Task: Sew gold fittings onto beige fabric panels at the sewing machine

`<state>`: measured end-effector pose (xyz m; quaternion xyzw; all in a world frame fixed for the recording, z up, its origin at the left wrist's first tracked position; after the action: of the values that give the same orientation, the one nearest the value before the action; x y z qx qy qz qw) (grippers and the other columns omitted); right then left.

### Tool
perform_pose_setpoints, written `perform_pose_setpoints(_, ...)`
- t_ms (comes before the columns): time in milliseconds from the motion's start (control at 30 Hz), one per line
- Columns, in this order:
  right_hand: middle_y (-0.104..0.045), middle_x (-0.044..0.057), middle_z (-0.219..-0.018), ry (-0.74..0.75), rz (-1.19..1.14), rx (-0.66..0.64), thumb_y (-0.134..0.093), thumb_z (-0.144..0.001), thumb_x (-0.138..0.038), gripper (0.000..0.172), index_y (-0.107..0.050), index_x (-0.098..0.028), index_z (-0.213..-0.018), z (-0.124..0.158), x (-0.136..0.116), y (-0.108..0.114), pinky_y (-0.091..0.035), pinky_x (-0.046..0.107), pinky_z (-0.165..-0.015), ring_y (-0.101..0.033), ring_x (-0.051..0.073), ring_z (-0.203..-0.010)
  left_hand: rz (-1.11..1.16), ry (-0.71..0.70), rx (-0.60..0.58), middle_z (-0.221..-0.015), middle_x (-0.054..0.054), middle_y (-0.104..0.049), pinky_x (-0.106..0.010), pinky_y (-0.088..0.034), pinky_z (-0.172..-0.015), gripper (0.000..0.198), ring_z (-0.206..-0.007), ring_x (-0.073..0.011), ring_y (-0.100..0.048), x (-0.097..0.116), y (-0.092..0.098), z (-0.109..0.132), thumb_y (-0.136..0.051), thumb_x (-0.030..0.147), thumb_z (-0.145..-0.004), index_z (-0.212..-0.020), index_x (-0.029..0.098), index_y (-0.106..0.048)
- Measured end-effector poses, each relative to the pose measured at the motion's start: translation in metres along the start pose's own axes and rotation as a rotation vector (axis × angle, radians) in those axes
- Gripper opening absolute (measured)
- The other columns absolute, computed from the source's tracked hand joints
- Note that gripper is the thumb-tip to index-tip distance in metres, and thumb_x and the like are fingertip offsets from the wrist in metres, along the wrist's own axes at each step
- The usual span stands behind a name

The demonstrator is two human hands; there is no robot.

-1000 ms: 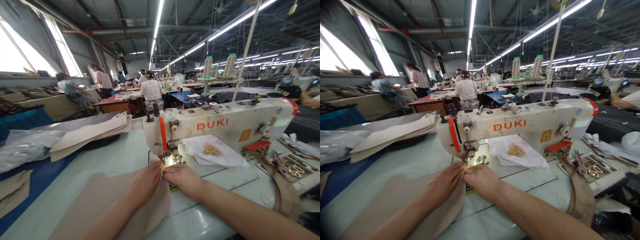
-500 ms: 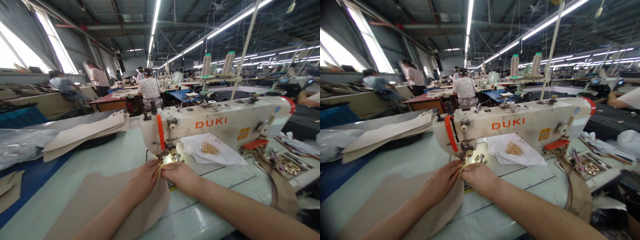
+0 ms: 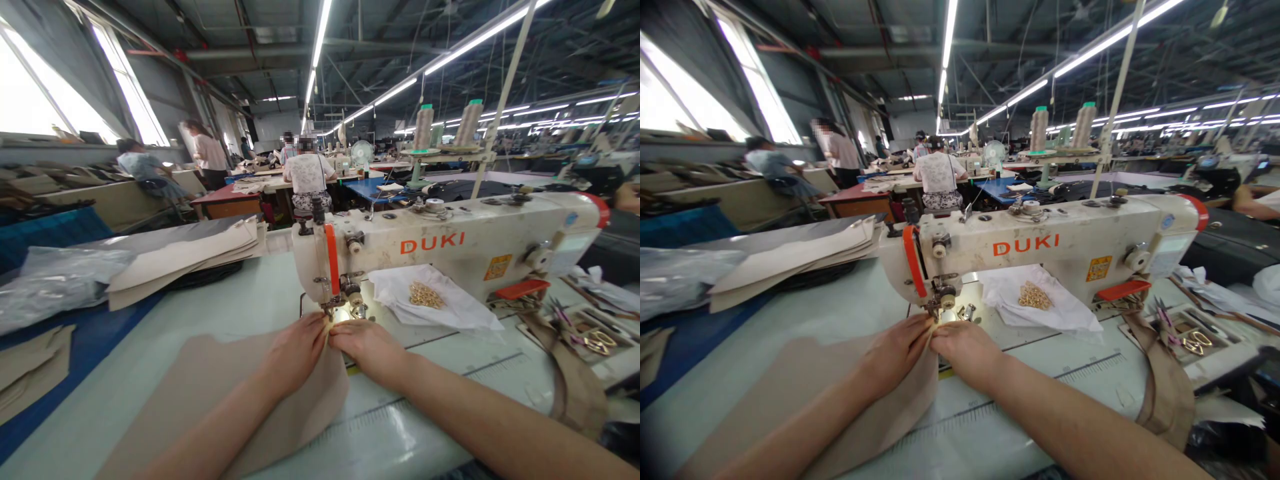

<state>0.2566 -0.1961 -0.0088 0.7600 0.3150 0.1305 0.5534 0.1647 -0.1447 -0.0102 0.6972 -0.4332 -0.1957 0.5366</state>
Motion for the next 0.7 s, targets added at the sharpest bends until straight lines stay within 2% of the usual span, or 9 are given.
perform_pose_setpoints(100,-0.068,0.006,-0.096,0.030,-0.004,0.004,-0.050,-0.089,-0.015,0.014,-0.064,-0.014,-0.091,0.001,-0.007,0.000,-0.043,0.025,-0.092,-0.060,0.016,-0.099,-0.007,0.044,-0.019,-0.115,-0.010,-0.064,-0.036,-0.047,-0.095,0.032,-0.106,-0.0205,-0.059,0.000,0.002,0.009,-0.037,0.024,-0.089,-0.109,0.016,-0.061)
perform_pose_setpoints(267,-0.069,0.005,-0.097,0.181,0.012,0.013,-0.050,-0.090,-0.018,0.015,-0.065,-0.015,-0.093,0.005,-0.038,-0.002,-0.044,0.027,-0.091,-0.060,0.015,-0.096,0.015,0.103,-0.021,-0.118,-0.004,-0.063,-0.031,-0.047,-0.096,0.031,-0.107,-0.0168,-0.059,0.005,0.018,0.053,-0.041,0.022,-0.088,-0.112,0.021,-0.060)
perform_pose_setpoints(400,-0.063,0.008,-0.116,0.191,0.134,0.131,-0.046,-0.091,-0.019,0.024,-0.061,-0.015,-0.110,0.009,-0.049,0.000,-0.040,0.033,-0.099,-0.053,0.018,-0.112,0.041,0.142,-0.020,-0.120,-0.004,-0.062,-0.030,-0.045,-0.097,0.034,-0.109,-0.0158,-0.058,0.013,0.031,0.080,-0.041,0.019,-0.086,-0.116,0.022,-0.058)
perform_pose_setpoints(567,-0.045,0.013,-0.138,0.141,0.401,0.228,-0.043,-0.092,-0.022,0.036,-0.050,-0.010,-0.126,0.012,-0.053,0.002,-0.034,0.040,-0.104,-0.034,0.023,-0.130,0.012,0.164,-0.027,-0.120,-0.004,-0.062,-0.031,-0.045,-0.098,0.034,-0.109,-0.0161,-0.058,0.014,0.035,0.090,-0.040,0.020,-0.087,-0.115,0.022,-0.059)
perform_pose_setpoints(700,-0.037,0.014,-0.143,0.128,0.504,0.271,-0.042,-0.092,-0.027,0.043,-0.046,-0.006,-0.129,0.013,-0.058,0.006,-0.032,0.039,-0.105,-0.027,0.024,-0.134,-0.008,0.176,-0.015,-0.123,-0.004,-0.060,-0.034,-0.045,-0.098,0.034,-0.111,-0.0175,-0.057,0.012,0.040,0.092,-0.043,0.021,-0.086,-0.116,0.023,-0.058)
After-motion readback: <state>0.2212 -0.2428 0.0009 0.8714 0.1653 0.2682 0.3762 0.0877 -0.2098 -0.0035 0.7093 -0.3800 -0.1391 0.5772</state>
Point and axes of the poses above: each hand's wrist, its own z-axis away from the middle knuckle, its own y-axis out of the back of the hand, x = y × z, the point moved 6 cm from there along -z, towards the middle knuckle
